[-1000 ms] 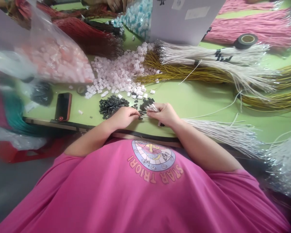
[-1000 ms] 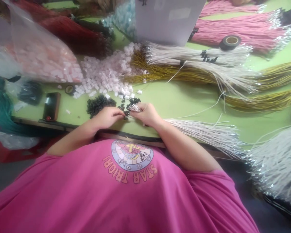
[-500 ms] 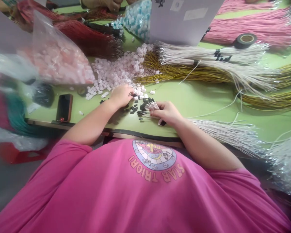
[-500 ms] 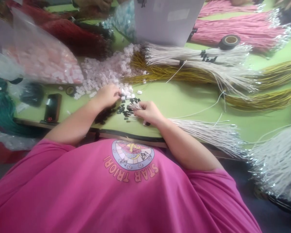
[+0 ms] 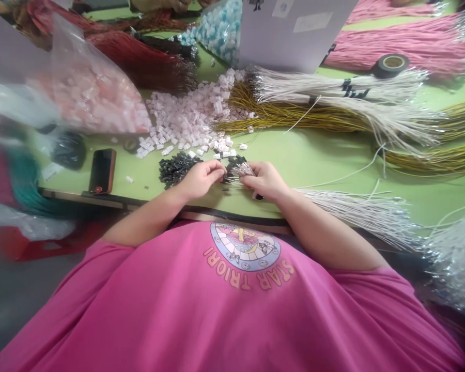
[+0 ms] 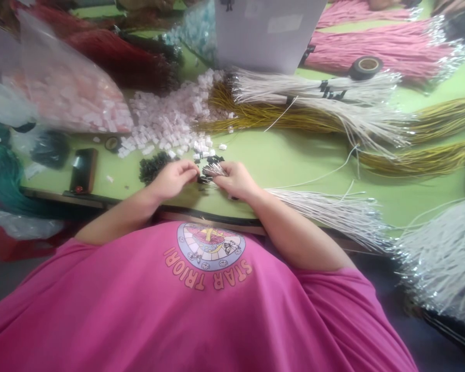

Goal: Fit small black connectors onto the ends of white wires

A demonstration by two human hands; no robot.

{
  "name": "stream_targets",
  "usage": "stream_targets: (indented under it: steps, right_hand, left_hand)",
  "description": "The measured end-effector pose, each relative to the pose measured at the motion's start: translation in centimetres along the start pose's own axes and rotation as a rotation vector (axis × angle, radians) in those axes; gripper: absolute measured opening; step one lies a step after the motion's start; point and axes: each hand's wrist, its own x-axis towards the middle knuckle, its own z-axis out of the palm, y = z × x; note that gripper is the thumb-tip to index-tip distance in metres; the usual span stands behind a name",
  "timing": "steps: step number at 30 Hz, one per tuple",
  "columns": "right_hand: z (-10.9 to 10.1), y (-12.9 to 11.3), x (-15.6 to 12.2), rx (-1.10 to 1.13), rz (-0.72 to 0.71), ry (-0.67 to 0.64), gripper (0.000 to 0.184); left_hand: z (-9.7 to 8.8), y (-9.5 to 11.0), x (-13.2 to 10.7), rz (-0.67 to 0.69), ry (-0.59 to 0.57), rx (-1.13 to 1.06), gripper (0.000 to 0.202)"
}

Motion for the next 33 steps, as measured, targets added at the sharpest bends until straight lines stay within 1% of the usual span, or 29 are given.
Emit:
stream_targets:
  steps: [2, 4, 7, 13, 19, 24, 33]
  right_hand:
    - [0.0, -0.1, -0.1, 0.02, 0.024, -0.006, 0.01]
    - [0.1, -0.1, -0.1, 0.023, 0.045, -0.019, 0.012]
    - [0.1, -0.1, 0.1, 0.003, 0.048, -0.039, 0.014]
    - [0.0, 0.2, 0.2, -0.009, 0.054, -0.037, 0.012]
    - [-0.2, -0.1, 0.1, -0.011, 0.041, -0.063, 0.009]
    - [0.0, -0.2, 0.1, -0.05, 0.05, -0.034, 0.006]
    - [0.2, -0.1, 0.1, -0.067, 0.029, -0.024, 0.01]
  left_hand:
    - [1.1, -0.3, -0.4, -0.053, -0.035, -0.202, 0.01]
    - [1.8, -0.6, -0.4, -0.101, -0.055, -0.349, 0.008]
    - [2.4, -0.9, -0.2, -0.121, -0.048, -0.455, 0.011]
    - [2.5, -1.2, -0.3, -0.123, 0.025, -0.509, 0.009]
    - [2.3, -1.7, -0.6, -0.083, 0.023, -0.541, 0.011]
    - [2.4, -1.9, -0.8, -0.073, 0.044, -0.546, 0.011]
    - [2.6, -2.0, -0.8, -0.053, 0.045, -0.603, 0.01]
